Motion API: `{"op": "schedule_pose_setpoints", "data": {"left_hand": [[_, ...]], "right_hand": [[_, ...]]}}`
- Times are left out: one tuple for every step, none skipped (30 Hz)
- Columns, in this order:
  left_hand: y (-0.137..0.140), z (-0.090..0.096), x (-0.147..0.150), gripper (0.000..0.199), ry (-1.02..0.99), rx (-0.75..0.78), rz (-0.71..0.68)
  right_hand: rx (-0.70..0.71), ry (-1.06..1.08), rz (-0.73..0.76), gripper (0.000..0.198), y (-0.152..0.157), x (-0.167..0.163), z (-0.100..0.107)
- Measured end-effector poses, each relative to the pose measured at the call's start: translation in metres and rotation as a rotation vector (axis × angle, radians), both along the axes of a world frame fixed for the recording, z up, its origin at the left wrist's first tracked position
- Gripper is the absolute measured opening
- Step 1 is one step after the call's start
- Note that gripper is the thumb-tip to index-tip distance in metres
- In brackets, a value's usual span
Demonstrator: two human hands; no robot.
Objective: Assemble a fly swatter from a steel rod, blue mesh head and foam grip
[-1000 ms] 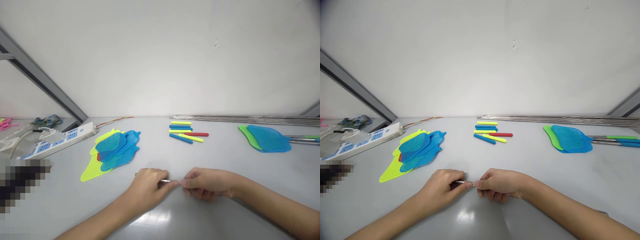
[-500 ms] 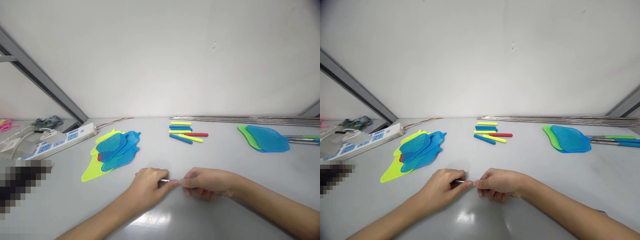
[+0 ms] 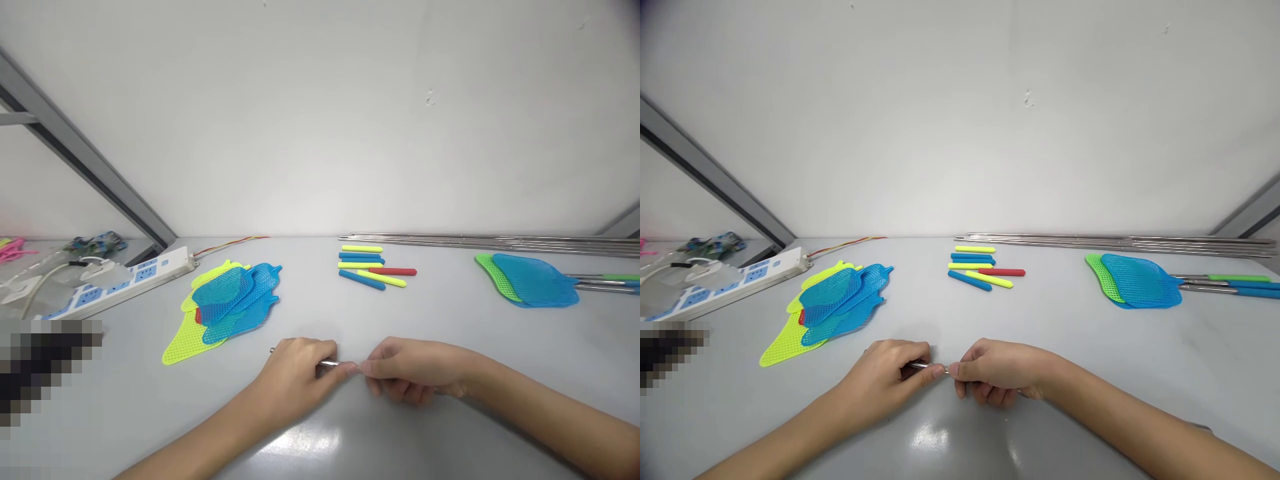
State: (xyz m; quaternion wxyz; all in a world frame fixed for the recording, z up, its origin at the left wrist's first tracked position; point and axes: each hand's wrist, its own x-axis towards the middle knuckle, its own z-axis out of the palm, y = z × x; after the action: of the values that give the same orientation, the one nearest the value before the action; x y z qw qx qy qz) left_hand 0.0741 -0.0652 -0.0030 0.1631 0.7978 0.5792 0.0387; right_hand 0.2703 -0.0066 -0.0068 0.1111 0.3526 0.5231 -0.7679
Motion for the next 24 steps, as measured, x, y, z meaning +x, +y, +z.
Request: {"op": "schedule_pose_setpoints", "data": {"left_hand": [[0.0000,0.0003,0.0000,0.049,0.001,-0.004,0.001],[0.0000,0.0006,0.0000,0.049,0.002,-0.009,0.000],[0.0000,0.0008,0.0001,0.048,0.002,-0.012,-0.001],[0.0000,0.0010,0.0001,0.048,0.002,-0.014,-0.002],[0.0002,0.0011,0.0003,0.049,0.001,-0.014,-0.003],[0.0004,0.0010,0.0004,0.049,0.000,-0.015,-0.004],[0.0006,0.0009,0.0005,0.049,-0.002,-0.017,-0.003],[0.0008,0.0008,0.0005,0.050,-0.004,-0.021,-0.001],[0.0010,0.0007,0.0005,0.050,-0.005,-0.025,0.002],[0.0012,0.0006,0.0005,0.050,-0.007,-0.030,0.005],[0.0013,0.0007,0.0004,0.050,-0.009,-0.036,0.009],[0.0013,0.0009,0.0004,0.050,-0.011,-0.041,0.012],[0.0013,0.0011,0.0004,0.050,-0.013,-0.045,0.012],[0.0012,0.0014,0.0004,0.050,-0.015,-0.046,0.010],[0.0010,0.0017,0.0005,0.050,-0.016,-0.046,0.007],[0.0007,0.0019,0.0007,0.050,-0.015,-0.044,0.001],[0.0003,0.0019,0.0008,0.050,-0.011,-0.040,-0.006],[-0.0003,0.0017,0.0008,0.050,-0.006,-0.035,-0.014],[-0.0009,0.0014,0.0008,0.050,0.001,-0.031,-0.020],[-0.0014,0.0009,0.0007,0.049,0.010,-0.027,-0.026],[-0.0020,0.0004,0.0006,0.049,0.018,-0.023,-0.034],[-0.0023,-0.0001,0.0004,0.048,0.025,-0.018,-0.044],[-0.0025,-0.0006,0.0001,0.048,0.031,-0.013,-0.057],[-0.0025,-0.0009,-0.0003,0.048,0.036,-0.010,-0.073]], "right_hand": [[0.005,-0.002,0.001,0.037,0.0001,-0.0003,0.0004],[0.012,-0.004,0.003,0.038,0.0001,-0.0005,0.0008],[0.016,-0.005,0.003,0.038,0.0000,-0.0007,0.0012],[0.019,-0.004,0.004,0.039,-0.0002,-0.0009,0.0015],[0.020,-0.002,0.004,0.040,-0.0005,-0.0010,0.0017],[0.018,-0.002,0.005,0.040,-0.0009,-0.0009,0.0018],[0.016,-0.002,0.005,0.041,-0.0012,-0.0009,0.0019],[0.014,-0.003,0.005,0.041,-0.0015,-0.0007,0.0018],[0.015,-0.005,0.004,0.041,-0.0017,-0.0005,0.0018],[0.016,-0.006,0.004,0.041,-0.0018,-0.0003,0.0018],[0.018,-0.004,0.004,0.041,-0.0018,-0.0001,0.0019],[0.019,-0.003,0.005,0.041,-0.0016,0.0001,0.0019],[0.018,-0.002,0.006,0.041,-0.0014,0.0002,0.0020],[0.016,-0.002,0.007,0.040,-0.0012,0.0002,0.0021],[0.013,-0.002,0.006,0.040,-0.0010,0.0001,0.0021],[0.011,-0.001,0.004,0.039,-0.0008,0.0000,0.0021],[0.007,0.001,0.003,0.038,-0.0006,-0.0002,0.0020],[0.003,0.005,0.005,0.037,-0.0005,-0.0005,0.0018],[0.003,0.009,0.009,0.035,-0.0005,-0.0007,0.0016],[0.004,0.011,0.015,0.034,-0.0004,-0.0008,0.0012],[0.003,0.011,0.023,0.033,-0.0004,-0.0009,0.0008],[0.005,0.011,0.029,0.033,-0.0003,-0.0009,0.0004],[0.007,0.011,0.032,0.032,-0.0003,-0.0008,0.0000],[0.007,0.013,0.034,0.031,-0.0002,-0.0006,-0.0006]]}}
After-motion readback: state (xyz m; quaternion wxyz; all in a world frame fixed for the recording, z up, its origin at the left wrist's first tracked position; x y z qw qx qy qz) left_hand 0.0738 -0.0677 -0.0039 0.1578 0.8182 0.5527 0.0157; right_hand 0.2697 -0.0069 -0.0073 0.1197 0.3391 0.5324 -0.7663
